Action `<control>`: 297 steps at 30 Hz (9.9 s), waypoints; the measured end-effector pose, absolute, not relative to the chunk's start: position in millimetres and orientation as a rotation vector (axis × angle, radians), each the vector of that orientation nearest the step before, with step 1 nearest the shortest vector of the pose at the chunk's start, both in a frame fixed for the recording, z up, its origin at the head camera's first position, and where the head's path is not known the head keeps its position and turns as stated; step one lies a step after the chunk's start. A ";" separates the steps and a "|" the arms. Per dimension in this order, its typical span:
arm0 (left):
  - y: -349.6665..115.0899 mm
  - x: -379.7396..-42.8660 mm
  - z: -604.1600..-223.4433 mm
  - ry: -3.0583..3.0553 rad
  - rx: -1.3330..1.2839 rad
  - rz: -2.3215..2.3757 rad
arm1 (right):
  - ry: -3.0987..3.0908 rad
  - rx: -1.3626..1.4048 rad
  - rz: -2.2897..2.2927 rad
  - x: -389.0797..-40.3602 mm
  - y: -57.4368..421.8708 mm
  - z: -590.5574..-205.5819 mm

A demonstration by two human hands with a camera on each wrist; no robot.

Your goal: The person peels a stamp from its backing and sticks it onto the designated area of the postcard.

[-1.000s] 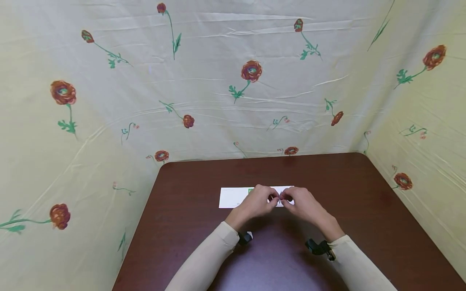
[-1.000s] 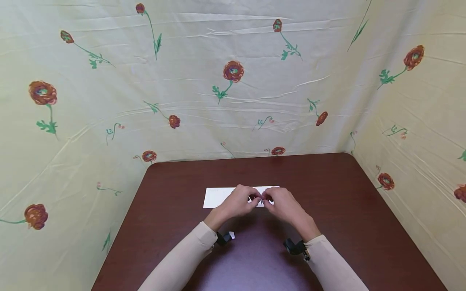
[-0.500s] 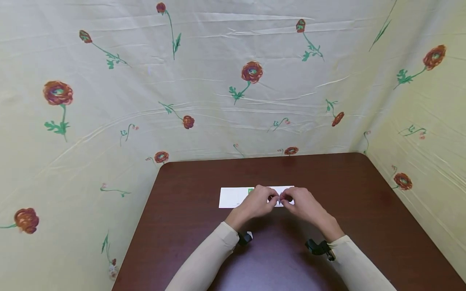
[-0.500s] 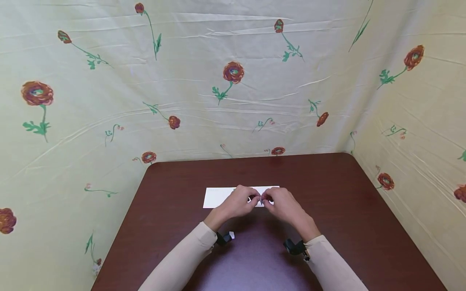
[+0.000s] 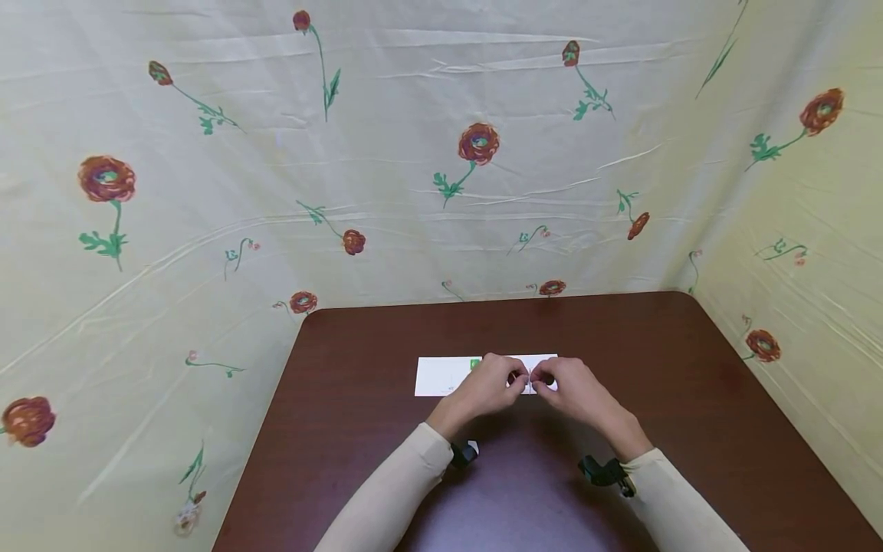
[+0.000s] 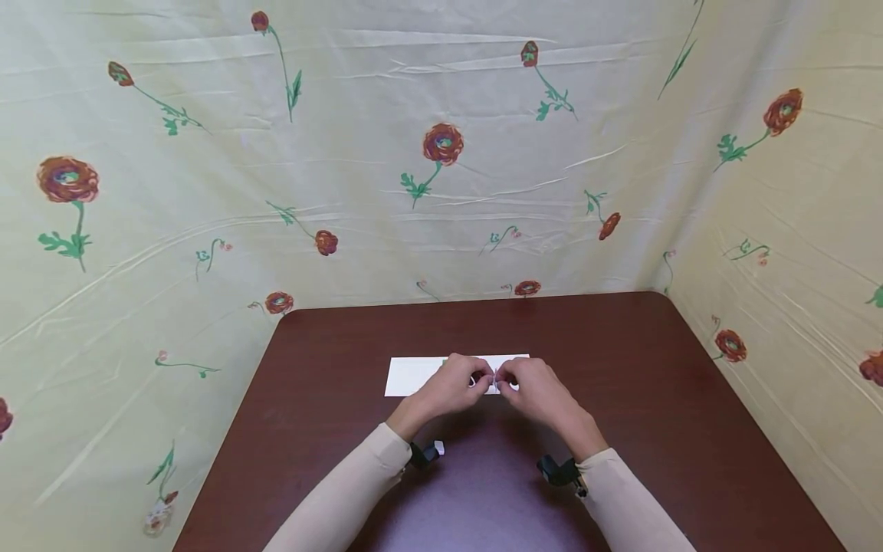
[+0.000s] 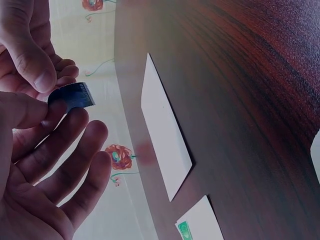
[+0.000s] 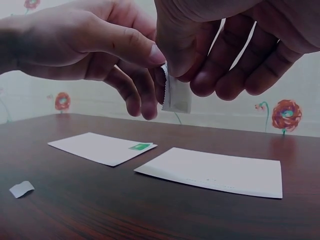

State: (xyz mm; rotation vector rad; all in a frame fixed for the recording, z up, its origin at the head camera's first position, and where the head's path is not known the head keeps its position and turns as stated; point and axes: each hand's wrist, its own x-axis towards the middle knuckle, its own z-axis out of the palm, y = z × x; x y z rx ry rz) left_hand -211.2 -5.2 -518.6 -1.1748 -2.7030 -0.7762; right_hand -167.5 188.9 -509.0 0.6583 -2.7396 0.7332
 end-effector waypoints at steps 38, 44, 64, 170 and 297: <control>-10.2 -208.5 -515.0 -2.707 -1.183 -0.779 | -2.726 0.609 0.663 -167.0 190.9 -504.6; -10.6 -208.1 -515.7 -2.716 -1.163 -0.789 | -2.731 0.561 0.657 -166.8 192.9 -506.6; -13.6 -207.3 -515.9 -2.734 -1.093 -0.749 | -2.712 0.487 0.658 -167.8 200.3 -506.0; -22.9 -205.4 -521.7 -2.727 -1.013 -0.710 | -2.910 0.629 0.684 -139.4 176.1 -551.1; -20.9 -203.4 -522.6 -2.703 -1.092 -0.793 | -2.616 0.703 0.650 -161.8 177.3 -517.8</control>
